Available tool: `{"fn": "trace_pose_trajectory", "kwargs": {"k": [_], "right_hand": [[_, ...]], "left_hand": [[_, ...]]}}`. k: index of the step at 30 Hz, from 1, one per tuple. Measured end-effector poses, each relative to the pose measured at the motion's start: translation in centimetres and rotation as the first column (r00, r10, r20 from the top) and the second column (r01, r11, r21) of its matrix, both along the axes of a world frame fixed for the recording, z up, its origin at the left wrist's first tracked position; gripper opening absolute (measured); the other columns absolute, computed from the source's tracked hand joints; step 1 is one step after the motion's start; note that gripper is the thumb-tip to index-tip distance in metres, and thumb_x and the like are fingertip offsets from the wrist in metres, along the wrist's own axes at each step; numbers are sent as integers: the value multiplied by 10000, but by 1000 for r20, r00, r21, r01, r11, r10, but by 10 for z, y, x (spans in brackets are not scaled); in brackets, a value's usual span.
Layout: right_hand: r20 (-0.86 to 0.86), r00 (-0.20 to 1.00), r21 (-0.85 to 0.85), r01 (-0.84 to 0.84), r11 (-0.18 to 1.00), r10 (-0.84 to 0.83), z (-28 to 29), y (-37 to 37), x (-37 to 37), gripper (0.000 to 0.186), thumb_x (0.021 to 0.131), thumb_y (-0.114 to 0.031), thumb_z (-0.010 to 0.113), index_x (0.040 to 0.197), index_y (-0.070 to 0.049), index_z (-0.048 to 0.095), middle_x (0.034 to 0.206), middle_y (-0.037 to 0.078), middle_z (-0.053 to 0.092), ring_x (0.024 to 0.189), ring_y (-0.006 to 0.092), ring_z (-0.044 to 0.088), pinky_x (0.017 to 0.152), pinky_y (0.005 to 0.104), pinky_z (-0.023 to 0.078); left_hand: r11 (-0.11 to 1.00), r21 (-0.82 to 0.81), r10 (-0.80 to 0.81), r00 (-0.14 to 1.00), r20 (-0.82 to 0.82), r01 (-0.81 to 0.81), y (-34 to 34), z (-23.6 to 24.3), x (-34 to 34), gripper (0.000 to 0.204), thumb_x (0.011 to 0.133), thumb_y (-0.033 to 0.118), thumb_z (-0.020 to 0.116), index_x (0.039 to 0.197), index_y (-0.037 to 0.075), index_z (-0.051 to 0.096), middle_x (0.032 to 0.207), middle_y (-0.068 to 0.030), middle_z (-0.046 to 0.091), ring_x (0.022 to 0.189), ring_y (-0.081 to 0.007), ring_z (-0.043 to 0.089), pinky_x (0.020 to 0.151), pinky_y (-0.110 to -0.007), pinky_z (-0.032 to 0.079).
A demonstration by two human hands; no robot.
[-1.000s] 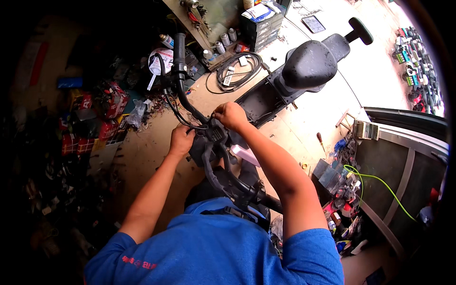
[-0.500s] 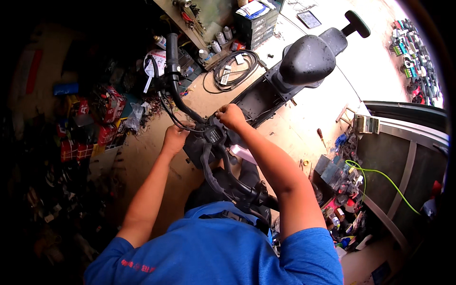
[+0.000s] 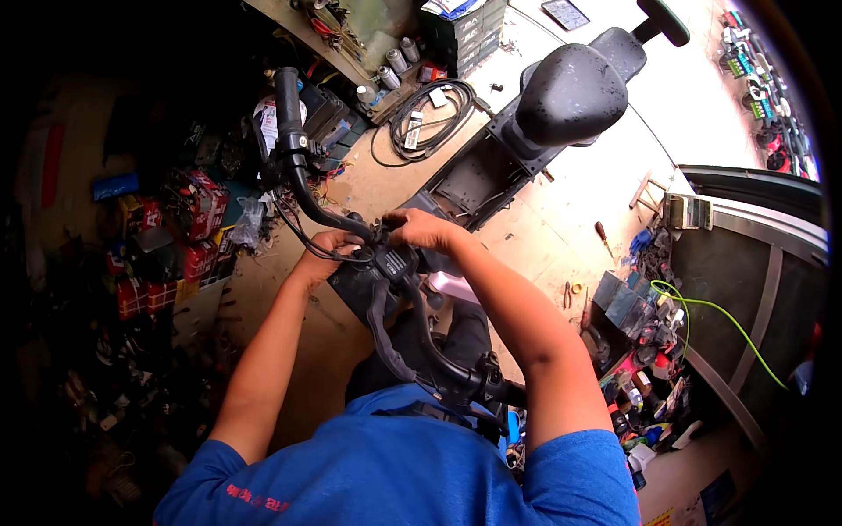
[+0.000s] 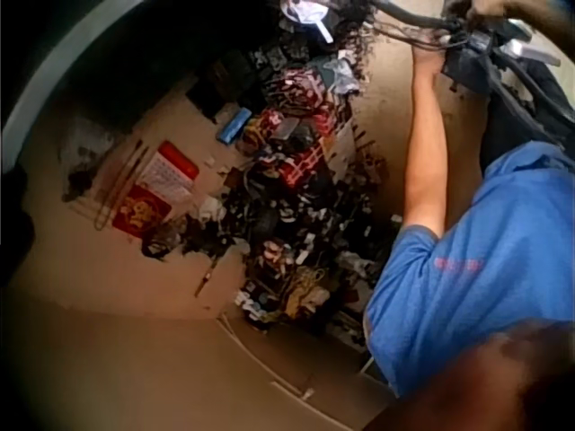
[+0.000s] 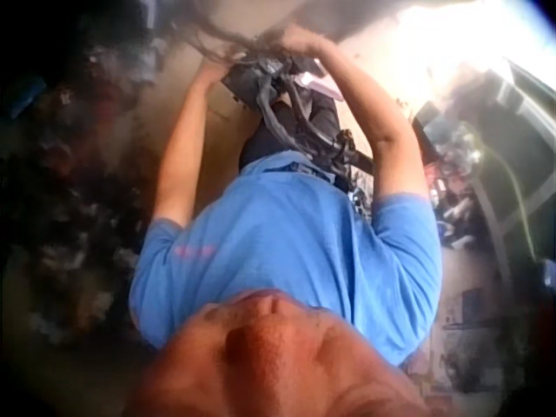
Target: The person wires the front headlight section of a motorcycle, wraps the connection with yellow tape, and mounts the front panel using a screwdriver.
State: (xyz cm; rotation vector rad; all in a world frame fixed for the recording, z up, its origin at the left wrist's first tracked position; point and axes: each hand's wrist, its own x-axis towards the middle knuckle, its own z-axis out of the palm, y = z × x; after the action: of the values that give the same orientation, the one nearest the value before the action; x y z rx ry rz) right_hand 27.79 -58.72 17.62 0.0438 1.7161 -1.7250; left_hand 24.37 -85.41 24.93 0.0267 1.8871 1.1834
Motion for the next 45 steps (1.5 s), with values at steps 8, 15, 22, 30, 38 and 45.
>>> {"fn": "trace_pose_trajectory", "kwargs": {"k": [8, 15, 22, 30, 38, 45], "right_hand": [[-80, 995, 228, -44, 973, 63, 12, -12, -14, 287, 930, -206, 806, 1178, -61, 812, 979, 101, 819, 883, 181, 745, 872, 357, 576], [17, 993, 97, 113, 989, -115, -17, -23, -6, 289, 902, -272, 795, 1136, -105, 832, 995, 177, 794, 912, 318, 772, 866, 405, 585], [-238, 971, 557, 128, 821, 10, 10, -16, 8, 277, 907, -229, 722, 1123, -84, 819, 1047, 211, 778, 1033, 394, 742, 931, 485, 584], [-366, 927, 299, 194, 935, -75, 87, 3, 17, 250, 859, -117, 746, 1091, -49, 812, 983, 180, 795, 914, 369, 766, 848, 425, 609], [116, 977, 160, -198, 967, 181, 125, 29, 41, 177, 953, -160, 782, 1069, -30, 811, 899, 60, 801, 821, 135, 732, 809, 333, 584], [371, 918, -47, -128, 991, 136, 150, 25, 59, 334, 1043, -319, 733, 1040, 8, 801, 903, 47, 790, 791, 101, 713, 747, 277, 576]], "left_hand": [[979, -4, -203, 978, -35, 203, -5, 2, -7, 252, 948, 24, 728, 1197, 4, 764, 1122, -39, 771, 1022, -143, 700, 935, -305, 550], [965, 50, -250, 963, -104, 256, 5, 19, -3, 272, 895, -8, 745, 1163, 29, 777, 1094, -47, 775, 1011, -141, 701, 919, -300, 544], [960, -87, -277, 868, -412, 265, 11, 21, 3, 217, 862, -37, 705, 1051, 26, 790, 1045, -133, 792, 980, -256, 757, 879, -337, 570], [993, -20, -103, 795, -598, 113, -1, 11, 24, 274, 839, -82, 704, 1066, 47, 787, 1054, -152, 779, 1006, -318, 747, 874, -385, 578], [960, -49, 199, 797, -571, -275, -12, 27, 34, 161, 860, -41, 756, 1012, 11, 769, 1025, -131, 775, 946, -263, 737, 818, -356, 561], [964, 59, 232, 932, 277, -258, 10, 125, 102, 372, 1086, 341, 664, 1075, -23, 739, 991, -110, 777, 806, -172, 757, 680, -278, 590]]}}
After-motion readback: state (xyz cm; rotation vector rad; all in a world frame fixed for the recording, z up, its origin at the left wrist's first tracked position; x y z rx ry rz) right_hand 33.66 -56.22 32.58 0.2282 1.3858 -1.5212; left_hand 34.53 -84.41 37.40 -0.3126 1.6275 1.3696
